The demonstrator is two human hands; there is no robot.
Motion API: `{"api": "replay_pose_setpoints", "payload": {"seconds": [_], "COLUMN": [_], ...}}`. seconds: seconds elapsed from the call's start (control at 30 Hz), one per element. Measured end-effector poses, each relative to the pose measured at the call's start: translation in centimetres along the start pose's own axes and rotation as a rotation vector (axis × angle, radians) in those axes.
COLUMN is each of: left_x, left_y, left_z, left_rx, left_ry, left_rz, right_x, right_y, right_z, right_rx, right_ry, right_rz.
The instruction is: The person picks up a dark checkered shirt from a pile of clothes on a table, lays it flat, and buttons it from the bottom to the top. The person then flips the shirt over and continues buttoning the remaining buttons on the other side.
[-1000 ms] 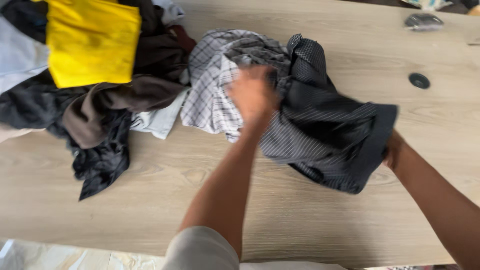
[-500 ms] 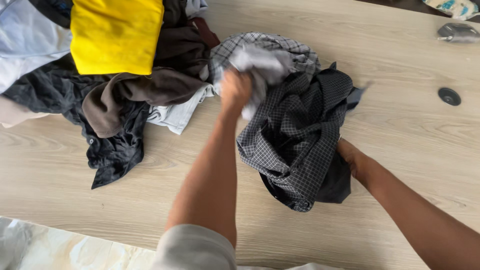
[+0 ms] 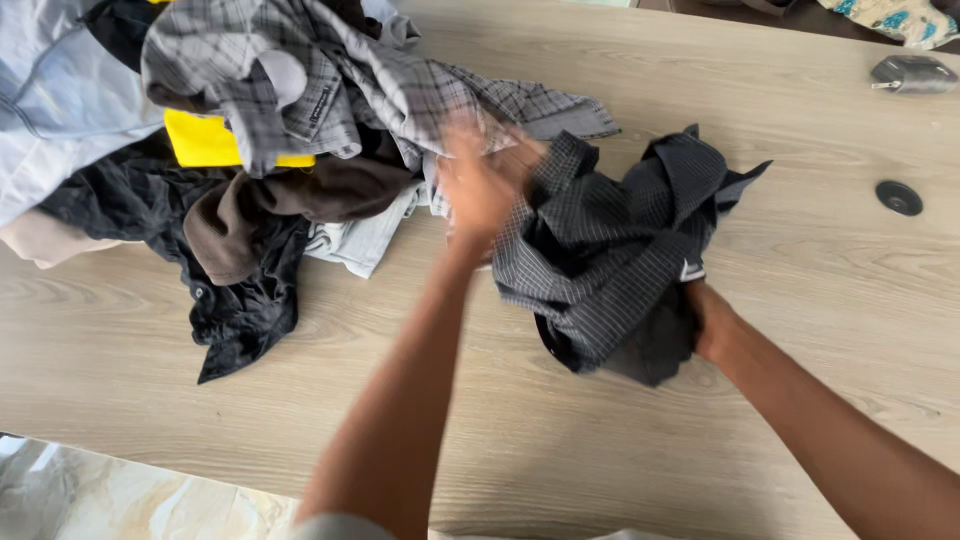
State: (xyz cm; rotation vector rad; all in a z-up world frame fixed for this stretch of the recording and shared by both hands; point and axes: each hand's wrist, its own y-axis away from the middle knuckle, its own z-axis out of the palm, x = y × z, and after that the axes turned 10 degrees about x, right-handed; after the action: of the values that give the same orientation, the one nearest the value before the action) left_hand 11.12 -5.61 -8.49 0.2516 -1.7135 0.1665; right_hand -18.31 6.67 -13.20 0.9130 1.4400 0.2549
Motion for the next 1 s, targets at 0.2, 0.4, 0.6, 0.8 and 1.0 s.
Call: {"api": "replay_pose_setpoints", "payload": {"seconds": [0.2, 0.4, 0.6, 0.8, 1.0], "left_x": [-2.4, 3.8, 2.7, -3.5, -10.7], "left_y": [11.5, 6.1, 5.3, 12.1, 16.2], "left_z": [6.3, 8.1, 7.6, 2.7, -1.0], "left_rx": [-0.352, 0.116, 0.019, 0.273, 0.031], "left_ry": [-0.591, -0.246, 0.314, -0.263, -0.682], "left_rz": [0.564, 0.453, 0.212, 0.294, 0.207], "right_x": [-7.7, -13.5, -5.7, 3.0, 4.3], "right_y": [4.5, 8.6, 4.3, 1.9, 2.2], "right_z": [-1.1, -4.5, -5.4, -6.0, -6.6], "right_rx": [0.351, 0.413, 0.146, 0.479, 0.311], "right_ry": [0.365, 0.552, 0.979, 0.892, 0.692], "right_rz": [-0.564, -1.013, -0.670, -1.015, -0.520]}}
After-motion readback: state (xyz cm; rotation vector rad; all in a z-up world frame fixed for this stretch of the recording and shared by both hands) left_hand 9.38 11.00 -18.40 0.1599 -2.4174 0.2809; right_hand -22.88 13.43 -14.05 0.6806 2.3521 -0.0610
